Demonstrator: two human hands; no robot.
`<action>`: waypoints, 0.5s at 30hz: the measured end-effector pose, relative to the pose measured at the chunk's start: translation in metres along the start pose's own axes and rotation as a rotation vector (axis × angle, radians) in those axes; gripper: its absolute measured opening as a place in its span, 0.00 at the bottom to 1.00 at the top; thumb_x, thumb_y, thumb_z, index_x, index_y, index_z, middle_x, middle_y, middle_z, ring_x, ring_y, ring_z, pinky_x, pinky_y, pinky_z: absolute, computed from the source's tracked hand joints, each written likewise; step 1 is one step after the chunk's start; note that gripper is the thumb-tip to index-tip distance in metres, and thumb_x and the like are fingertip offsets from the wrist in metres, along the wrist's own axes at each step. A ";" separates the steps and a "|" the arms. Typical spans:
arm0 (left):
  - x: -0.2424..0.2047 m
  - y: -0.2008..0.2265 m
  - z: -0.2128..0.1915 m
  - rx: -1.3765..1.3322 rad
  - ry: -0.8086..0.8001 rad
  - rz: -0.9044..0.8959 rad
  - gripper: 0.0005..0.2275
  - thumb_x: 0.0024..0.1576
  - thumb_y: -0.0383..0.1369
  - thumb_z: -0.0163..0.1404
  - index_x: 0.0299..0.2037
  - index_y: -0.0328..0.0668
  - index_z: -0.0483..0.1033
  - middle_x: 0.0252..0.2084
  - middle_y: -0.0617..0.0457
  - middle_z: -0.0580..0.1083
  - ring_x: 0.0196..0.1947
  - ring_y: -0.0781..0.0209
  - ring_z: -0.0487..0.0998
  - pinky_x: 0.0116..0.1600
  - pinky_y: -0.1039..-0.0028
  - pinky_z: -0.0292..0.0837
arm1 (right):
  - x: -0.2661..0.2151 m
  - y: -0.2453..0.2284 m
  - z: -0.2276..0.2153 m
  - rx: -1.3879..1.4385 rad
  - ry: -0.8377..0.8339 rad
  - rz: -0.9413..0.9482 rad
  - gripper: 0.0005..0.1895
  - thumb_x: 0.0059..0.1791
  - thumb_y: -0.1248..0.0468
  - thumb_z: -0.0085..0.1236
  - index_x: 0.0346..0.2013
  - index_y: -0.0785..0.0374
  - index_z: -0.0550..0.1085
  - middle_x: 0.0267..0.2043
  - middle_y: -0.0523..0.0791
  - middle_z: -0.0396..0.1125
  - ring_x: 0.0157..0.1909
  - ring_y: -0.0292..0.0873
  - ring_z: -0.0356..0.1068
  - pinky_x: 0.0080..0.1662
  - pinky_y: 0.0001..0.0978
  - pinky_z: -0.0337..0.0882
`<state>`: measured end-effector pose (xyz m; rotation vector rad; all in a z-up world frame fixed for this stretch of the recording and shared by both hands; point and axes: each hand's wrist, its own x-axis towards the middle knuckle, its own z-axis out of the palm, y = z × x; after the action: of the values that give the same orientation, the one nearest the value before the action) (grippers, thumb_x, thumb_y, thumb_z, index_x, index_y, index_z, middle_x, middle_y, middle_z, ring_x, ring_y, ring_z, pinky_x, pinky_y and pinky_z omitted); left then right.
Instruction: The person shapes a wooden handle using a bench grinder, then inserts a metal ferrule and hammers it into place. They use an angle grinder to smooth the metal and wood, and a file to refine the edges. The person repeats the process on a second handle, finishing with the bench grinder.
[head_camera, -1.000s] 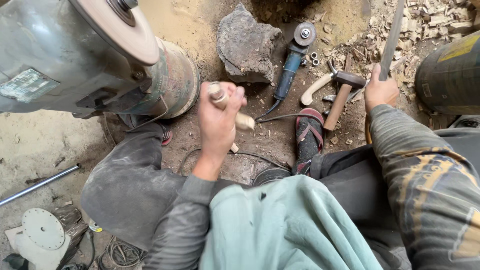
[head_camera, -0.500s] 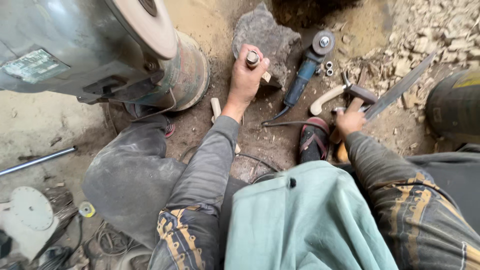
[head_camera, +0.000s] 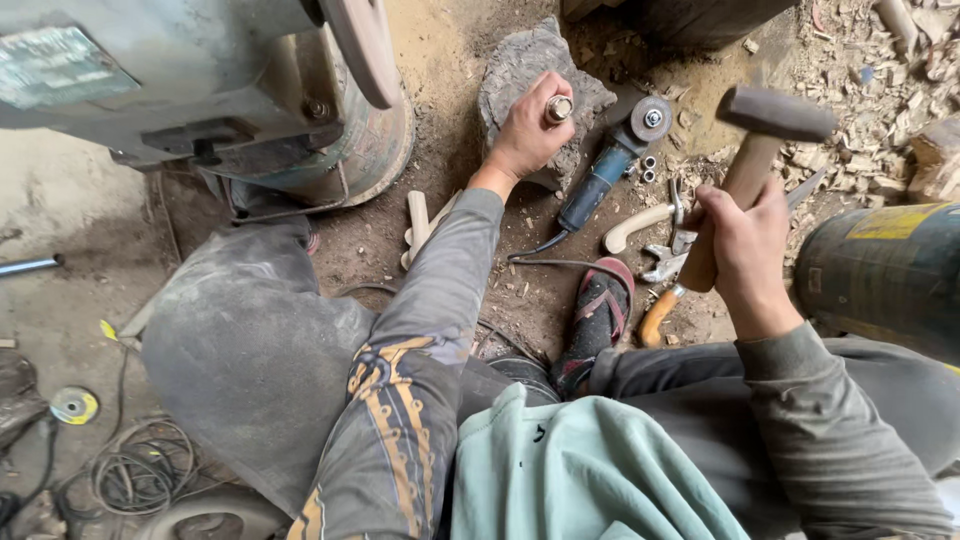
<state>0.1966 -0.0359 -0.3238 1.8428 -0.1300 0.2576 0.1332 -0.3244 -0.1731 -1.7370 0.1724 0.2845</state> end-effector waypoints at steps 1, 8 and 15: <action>-0.002 -0.003 0.005 -0.004 0.071 0.058 0.10 0.56 0.31 0.55 0.38 0.46 0.63 0.35 0.58 0.67 0.34 0.64 0.74 0.39 0.68 0.74 | -0.007 -0.020 0.007 0.016 -0.077 -0.225 0.21 0.57 0.68 0.56 0.56 0.66 0.55 0.44 0.48 0.67 0.38 0.43 0.75 0.42 0.38 0.81; -0.003 -0.024 0.040 -0.041 0.247 -0.141 0.13 0.60 0.38 0.56 0.27 0.47 0.67 0.23 0.61 0.72 0.21 0.66 0.73 0.25 0.71 0.76 | -0.011 -0.093 0.060 -0.234 -0.312 -0.151 0.08 0.58 0.64 0.53 0.46 0.66 0.66 0.27 0.45 0.66 0.22 0.37 0.67 0.27 0.31 0.72; 0.005 -0.032 0.041 -0.114 0.349 -0.091 0.05 0.57 0.33 0.53 0.31 0.47 0.72 0.25 0.56 0.78 0.25 0.66 0.82 0.31 0.71 0.80 | 0.001 -0.107 0.111 -0.555 -0.345 -0.086 0.11 0.54 0.61 0.57 0.44 0.67 0.70 0.25 0.45 0.69 0.21 0.36 0.69 0.24 0.29 0.73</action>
<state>0.2128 -0.0658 -0.3631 1.6595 0.1778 0.4925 0.1529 -0.1953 -0.0912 -2.1987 -0.2563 0.6044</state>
